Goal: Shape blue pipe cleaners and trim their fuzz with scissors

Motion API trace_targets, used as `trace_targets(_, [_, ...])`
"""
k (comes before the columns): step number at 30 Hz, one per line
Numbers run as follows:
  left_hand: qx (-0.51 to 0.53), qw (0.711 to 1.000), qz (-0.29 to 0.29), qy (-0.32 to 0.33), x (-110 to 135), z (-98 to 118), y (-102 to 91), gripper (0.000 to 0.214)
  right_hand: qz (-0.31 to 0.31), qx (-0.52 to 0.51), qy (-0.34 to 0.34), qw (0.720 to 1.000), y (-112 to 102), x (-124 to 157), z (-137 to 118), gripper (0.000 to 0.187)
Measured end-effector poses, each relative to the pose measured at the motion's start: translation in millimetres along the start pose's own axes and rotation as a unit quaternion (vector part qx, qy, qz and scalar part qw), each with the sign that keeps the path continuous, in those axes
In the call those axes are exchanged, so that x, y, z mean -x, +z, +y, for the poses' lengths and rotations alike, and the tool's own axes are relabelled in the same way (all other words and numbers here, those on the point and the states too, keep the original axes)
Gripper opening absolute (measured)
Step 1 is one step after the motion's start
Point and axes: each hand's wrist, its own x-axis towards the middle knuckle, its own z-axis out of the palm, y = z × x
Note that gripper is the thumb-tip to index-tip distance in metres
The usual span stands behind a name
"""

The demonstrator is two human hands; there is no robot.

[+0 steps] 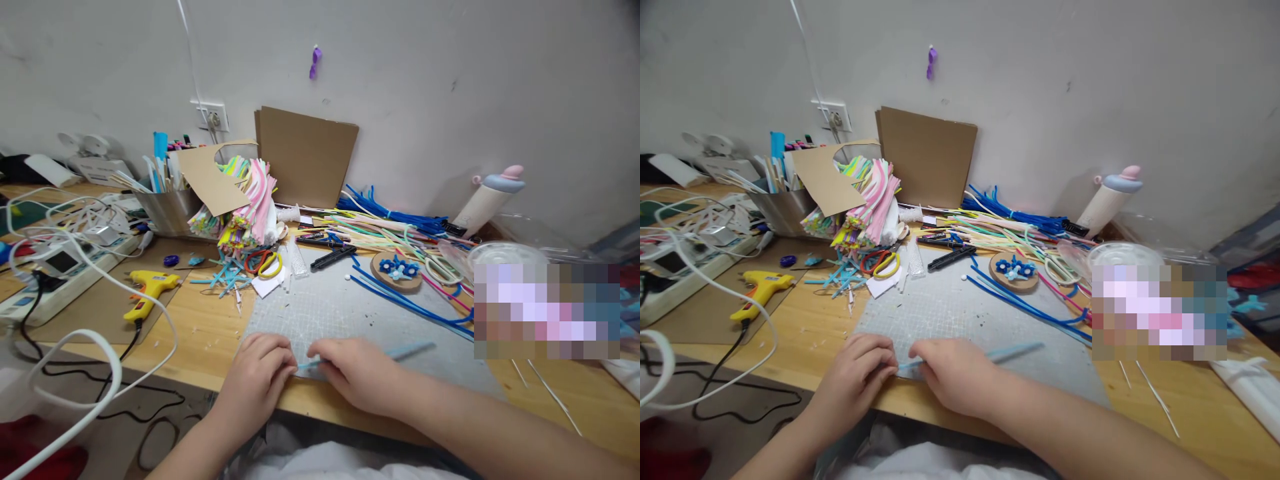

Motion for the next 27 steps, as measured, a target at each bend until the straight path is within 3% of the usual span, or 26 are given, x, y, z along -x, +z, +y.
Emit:
trace_targets(6, [-0.014, 0.997, 0.067, -0.034, 9, -18, -7.8, 0.009, 0.016, -0.029, 0.012, 0.999, 20, -27, -12, 0.013])
trace_targets(8, [-0.013, 0.987, 0.136, -0.088, 21, -30, -8.6, 0.005, 0.037, -0.042, 0.020, 0.998, 26, -37, -16, 0.011])
trace_targets(11, [-0.013, 0.942, 0.276, -0.189, 44, -44, -2.7, 0.006, 0.052, -0.054, 0.016, 0.997, 37, -50, -22, 0.012])
trace_targets(13, [-0.043, 0.920, 0.329, -0.208, 59, -46, 4.7, 0.008, 0.048, -0.049, 0.018, 0.997, 43, -55, -26, 0.012])
trace_targets(18, [-0.111, 0.931, 0.312, -0.150, 72, -41, 20.4, 0.014, 0.047, -0.034, 0.020, 0.998, 51, -59, -30, 0.013])
trace_targets(27, [-0.119, 0.940, 0.287, -0.138, 77, -46, 28.2, 0.027, 0.043, -0.024, 0.019, 0.999, 55, -63, -32, 0.013])
